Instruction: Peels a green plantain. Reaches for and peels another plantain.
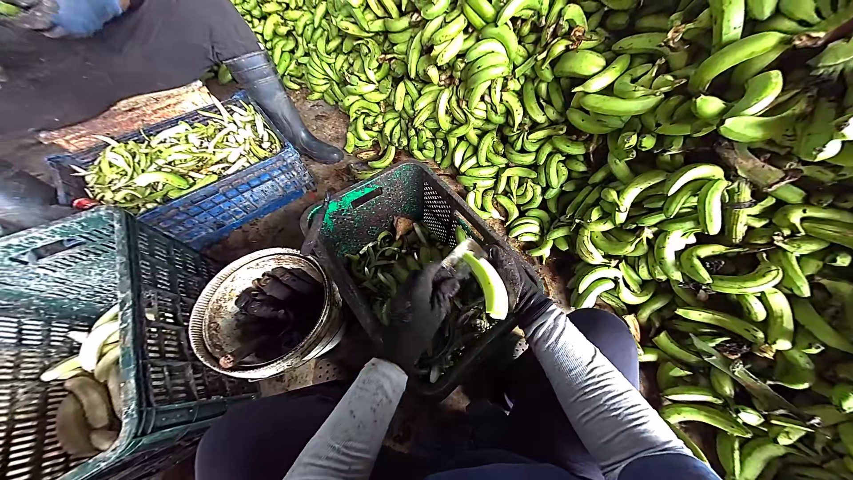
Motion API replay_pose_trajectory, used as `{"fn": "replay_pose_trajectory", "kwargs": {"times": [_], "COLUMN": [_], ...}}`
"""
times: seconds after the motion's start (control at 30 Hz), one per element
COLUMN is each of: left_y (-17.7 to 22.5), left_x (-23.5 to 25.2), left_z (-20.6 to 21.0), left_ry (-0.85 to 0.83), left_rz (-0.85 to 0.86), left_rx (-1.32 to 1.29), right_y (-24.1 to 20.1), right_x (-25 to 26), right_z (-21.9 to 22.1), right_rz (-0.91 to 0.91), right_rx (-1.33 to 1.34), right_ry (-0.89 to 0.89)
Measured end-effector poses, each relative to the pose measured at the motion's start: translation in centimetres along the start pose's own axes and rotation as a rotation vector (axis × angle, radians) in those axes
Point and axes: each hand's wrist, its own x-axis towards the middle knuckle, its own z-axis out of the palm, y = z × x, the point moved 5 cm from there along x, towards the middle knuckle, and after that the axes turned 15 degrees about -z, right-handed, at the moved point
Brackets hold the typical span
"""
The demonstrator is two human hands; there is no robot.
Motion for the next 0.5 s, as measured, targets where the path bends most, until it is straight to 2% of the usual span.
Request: {"fn": "replay_pose_trajectory", "kwargs": {"times": [0.1,0.2,0.23,0.3,0.37,0.43,0.5], "left_y": [-2.2,-2.5,-2.4,-2.9,-4.0,-4.2,-3.5], "left_x": [1.4,1.3,0.9,0.0,-1.8,-4.1,-5.8], "left_z": [-2.4,-5.3,-5.9,-6.0,-4.7,-3.6,-2.7], "left_ry": [-0.004,-0.002,-0.061,-0.282,-0.538,-0.722,-0.817], "left_rz": [-0.182,-0.155,-0.16,-0.193,-0.226,-0.315,-0.401], "left_rx": [-0.022,0.046,0.113,0.284,0.506,0.659,0.699], "right_y": [-1.1,-1.0,-1.0,-1.2,0.4,3.8,6.6], "right_x": [-0.3,0.0,0.0,0.1,0.5,1.2,1.9], "right_z": [0.3,-1.3,-2.0,-2.4,-2.1,-1.0,2.6], "right_rz": [-0.148,-0.134,-0.149,-0.176,-0.067,0.132,0.217], "right_rx": [-0.185,-0.347,-0.516,-0.961,-1.253,-1.31,-1.245], "right_ry": [-0.104,0.04,0.087,0.101,0.042,0.017,-0.021]}}
